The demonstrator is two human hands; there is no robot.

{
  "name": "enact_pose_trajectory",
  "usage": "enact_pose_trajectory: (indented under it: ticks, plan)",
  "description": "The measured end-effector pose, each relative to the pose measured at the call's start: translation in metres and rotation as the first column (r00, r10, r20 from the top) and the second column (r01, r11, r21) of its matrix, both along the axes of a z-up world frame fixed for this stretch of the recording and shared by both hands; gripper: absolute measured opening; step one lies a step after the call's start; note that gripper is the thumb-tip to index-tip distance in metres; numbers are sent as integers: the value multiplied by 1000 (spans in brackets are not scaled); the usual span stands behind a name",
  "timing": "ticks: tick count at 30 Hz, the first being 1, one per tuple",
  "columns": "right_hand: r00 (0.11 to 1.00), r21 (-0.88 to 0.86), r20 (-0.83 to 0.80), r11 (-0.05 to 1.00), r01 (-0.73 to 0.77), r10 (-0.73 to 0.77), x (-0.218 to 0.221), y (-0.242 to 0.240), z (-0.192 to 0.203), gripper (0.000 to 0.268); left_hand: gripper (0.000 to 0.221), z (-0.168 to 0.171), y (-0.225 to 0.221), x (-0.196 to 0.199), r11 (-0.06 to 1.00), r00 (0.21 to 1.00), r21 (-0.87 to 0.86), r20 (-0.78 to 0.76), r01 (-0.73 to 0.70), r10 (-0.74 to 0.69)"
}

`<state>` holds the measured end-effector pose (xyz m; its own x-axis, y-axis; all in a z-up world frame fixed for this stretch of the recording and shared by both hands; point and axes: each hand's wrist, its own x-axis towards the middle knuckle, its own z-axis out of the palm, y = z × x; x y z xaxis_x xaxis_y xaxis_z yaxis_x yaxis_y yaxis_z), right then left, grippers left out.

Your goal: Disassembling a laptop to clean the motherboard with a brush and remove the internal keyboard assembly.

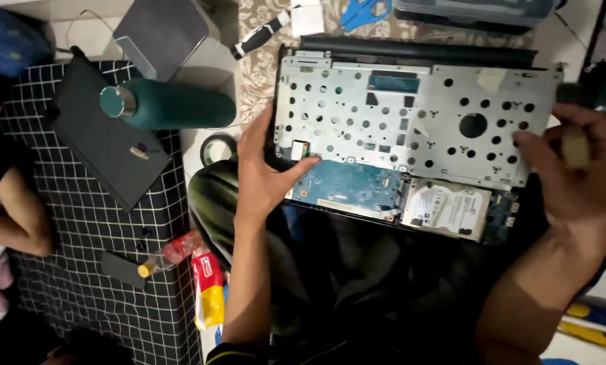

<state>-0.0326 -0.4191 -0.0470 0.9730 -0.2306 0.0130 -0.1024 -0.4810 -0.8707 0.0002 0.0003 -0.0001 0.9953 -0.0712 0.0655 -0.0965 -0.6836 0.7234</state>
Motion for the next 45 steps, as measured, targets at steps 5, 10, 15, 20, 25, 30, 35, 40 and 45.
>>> enact_pose_trajectory:
  ticks: [5, 10, 15, 20, 25, 30, 35, 40, 45]
  plan:
    - [961, 124, -166, 962, 244, -223, 5, 3, -7, 30, 97, -5, 3, 0, 1000, 1000, -1, 4, 8, -8]
    - [982, 254, -129, 953, 165, -135, 6, -7, -18, 30, 99, -1, 2, 1, 1000, 1000, 1, -8, -1, 1]
    - [999, 274, -21, 961, 40, -35, 10, -12, -29, 25, 100, -4, 4, 1, 1000, 1000, 4, 14, -2, 2]
    - [1000, 345, -20, 938, 24, -18, 11, -9, -26, 24, 100, -6, 6, 1, 1000, 999, -6, 35, -5, 5]
    - [990, 320, -90, 938, 132, -108, 8, -8, -23, 24, 97, 0, 6, 0, 996, 1000, -92, -15, -11, 10]
    - [988, 260, -112, 956, 136, -110, 13, 9, -10, 27, 88, -1, 10, -2, 984, 1000, -176, -24, 5, -9]
    - [992, 71, 46, 991, 118, -121, 5, 14, -7, 25, 91, -4, 13, -2, 982, 998, -178, -11, 63, -66]
    - [993, 63, 58, 993, 97, -101, 2, 9, -12, 26, 70, -4, 21, -1, 965, 979, -175, -24, 196, -203]
    - [991, 54, -10, 989, 136, -136, 1, 16, -4, 27, 57, 1, 15, -2, 974, 987, -176, -48, 145, -156]
